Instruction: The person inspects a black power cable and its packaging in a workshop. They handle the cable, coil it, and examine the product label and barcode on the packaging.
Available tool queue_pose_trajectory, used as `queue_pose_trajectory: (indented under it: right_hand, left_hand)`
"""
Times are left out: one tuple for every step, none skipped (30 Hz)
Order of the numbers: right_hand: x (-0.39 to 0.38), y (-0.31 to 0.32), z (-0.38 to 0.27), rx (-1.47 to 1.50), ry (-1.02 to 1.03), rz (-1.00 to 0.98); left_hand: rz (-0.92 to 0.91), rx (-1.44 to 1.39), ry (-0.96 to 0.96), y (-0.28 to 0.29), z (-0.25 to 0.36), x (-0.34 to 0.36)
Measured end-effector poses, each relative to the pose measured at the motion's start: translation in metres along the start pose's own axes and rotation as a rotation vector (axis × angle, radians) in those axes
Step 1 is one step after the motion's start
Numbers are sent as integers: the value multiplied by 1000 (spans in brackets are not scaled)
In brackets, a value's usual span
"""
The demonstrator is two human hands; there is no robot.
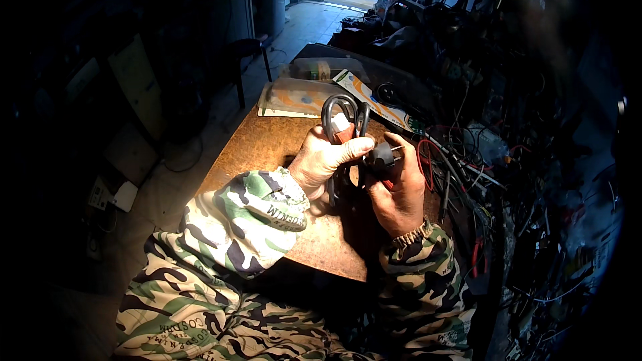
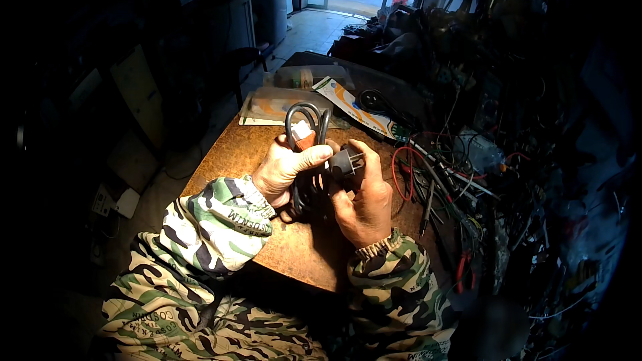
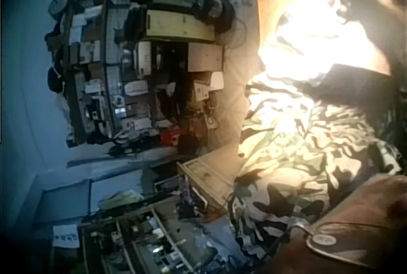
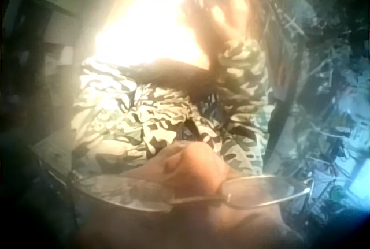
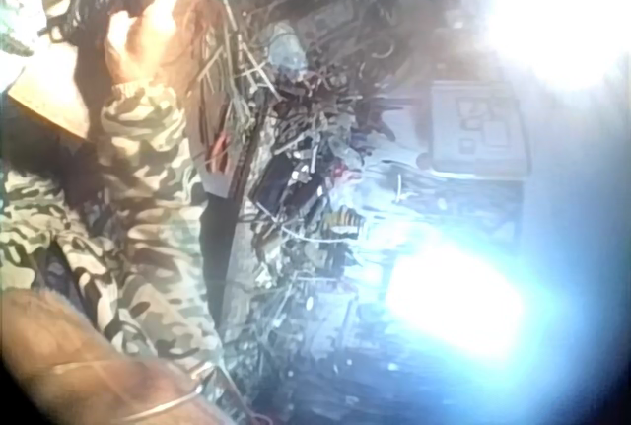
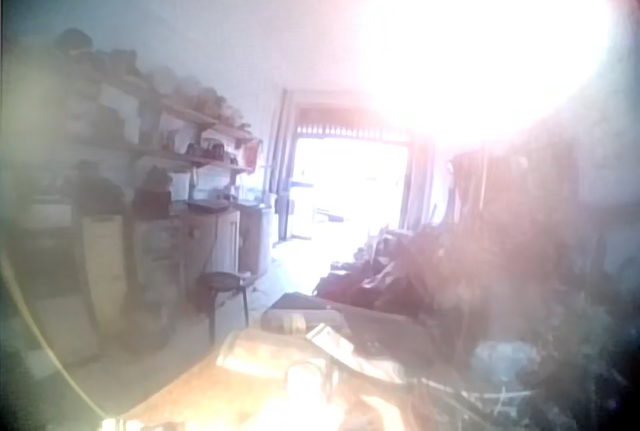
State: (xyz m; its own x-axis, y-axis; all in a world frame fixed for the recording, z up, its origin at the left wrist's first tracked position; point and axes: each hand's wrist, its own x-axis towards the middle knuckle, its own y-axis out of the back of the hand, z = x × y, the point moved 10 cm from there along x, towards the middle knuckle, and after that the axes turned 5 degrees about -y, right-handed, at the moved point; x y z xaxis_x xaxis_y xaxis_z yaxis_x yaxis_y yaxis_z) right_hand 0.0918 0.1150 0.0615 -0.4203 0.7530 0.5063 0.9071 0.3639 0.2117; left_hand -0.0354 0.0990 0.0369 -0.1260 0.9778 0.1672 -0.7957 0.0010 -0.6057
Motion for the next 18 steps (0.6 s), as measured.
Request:
queue_pose_trajectory:
  right_hand:
    - [0,-1,4,9,-24,-4]
    - [-1,-3,8,17,-48,-9]
    - [0,-2,11,54,-70,-1]
    - [0,-3,13,91,-91,4]
    - [1,-5,16,128,-111,7]
    - [0,0,22,228,-131,48]
    - [1,3,27,267,-213,49]
    - [1,0,21,290,-206,-9]
    - [0,-1,20,317,-201,-61]
    - [-1,-11,17,341,-214,-155]
    - [-3,-21,13,365,-229,-248]
    - [-6,-30,4,293,-195,-320]
    - [-11,-41,0,216,-188,-454]
    - [-11,-46,-1,187,-158,-495]
    - [-12,-50,-1,155,-131,-533]
    - [-12,-48,2,265,-234,-446]
    - [-11,-44,14,398,-264,-384]
    - [-9,-39,15,398,-234,-326]
  left_hand:
    - [21,-54,-84,15,-8,8]
    - [59,-67,-64,21,-10,7]
    - [96,-82,-45,26,-9,7]
    - [121,-114,-48,36,-9,9]
    - [149,-47,-110,43,0,7]
    - [220,-59,-102,45,4,6]
    - [292,-71,-96,48,7,5]
    - [313,-67,-174,46,14,5]
    - [308,-27,-196,41,16,8]
    - [357,5,-237,58,14,10]
    - [407,38,-277,78,9,15]
    - [420,57,-290,84,14,16]
    - [420,97,-329,87,18,14]
    - [420,139,-368,88,21,13]
    - [418,179,-402,82,27,11]
    - [401,194,-415,75,30,8]
    - [398,243,-473,66,36,4]
    - [373,364,-466,59,34,5]
